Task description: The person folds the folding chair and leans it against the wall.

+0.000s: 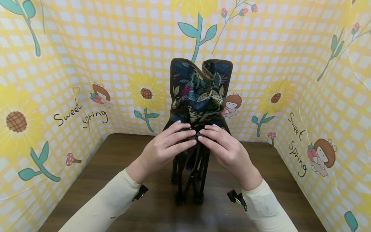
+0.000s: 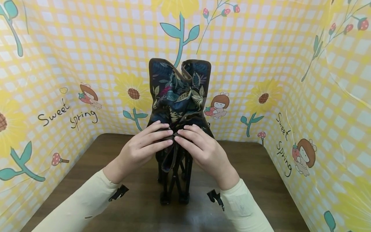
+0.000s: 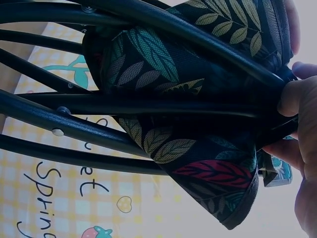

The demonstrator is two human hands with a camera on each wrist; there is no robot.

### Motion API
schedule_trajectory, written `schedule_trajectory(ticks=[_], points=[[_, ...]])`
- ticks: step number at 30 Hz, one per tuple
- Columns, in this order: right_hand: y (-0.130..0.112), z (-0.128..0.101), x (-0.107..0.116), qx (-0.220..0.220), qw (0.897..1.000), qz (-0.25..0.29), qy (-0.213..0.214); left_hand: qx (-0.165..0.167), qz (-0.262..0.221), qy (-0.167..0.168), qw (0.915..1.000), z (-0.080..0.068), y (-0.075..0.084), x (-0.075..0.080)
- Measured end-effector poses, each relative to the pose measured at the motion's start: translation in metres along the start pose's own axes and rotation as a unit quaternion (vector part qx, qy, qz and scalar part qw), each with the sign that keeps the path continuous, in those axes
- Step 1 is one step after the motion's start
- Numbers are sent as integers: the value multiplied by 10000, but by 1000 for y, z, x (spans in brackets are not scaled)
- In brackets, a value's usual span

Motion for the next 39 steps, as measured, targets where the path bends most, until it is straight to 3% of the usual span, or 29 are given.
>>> schedule_trajectory(ticks=[13, 39], points=[[2, -3, -2, -35, 10000, 32, 26, 25, -163, -56, 9998, -2, -3, 1], [-2, -5, 4, -216, 9997, 6, -125, 441, -305, 106, 9985, -3, 7, 6]])
Point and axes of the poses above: each hand's wrist, its own z-axis towards the middle knuckle, its own x-axis out of the back of the hand, y = z × x, the point moved 2 cm from there along z, towards the middle knuckle, and after that the axes turned 7 degrees about -z, right-handed, at the moved point
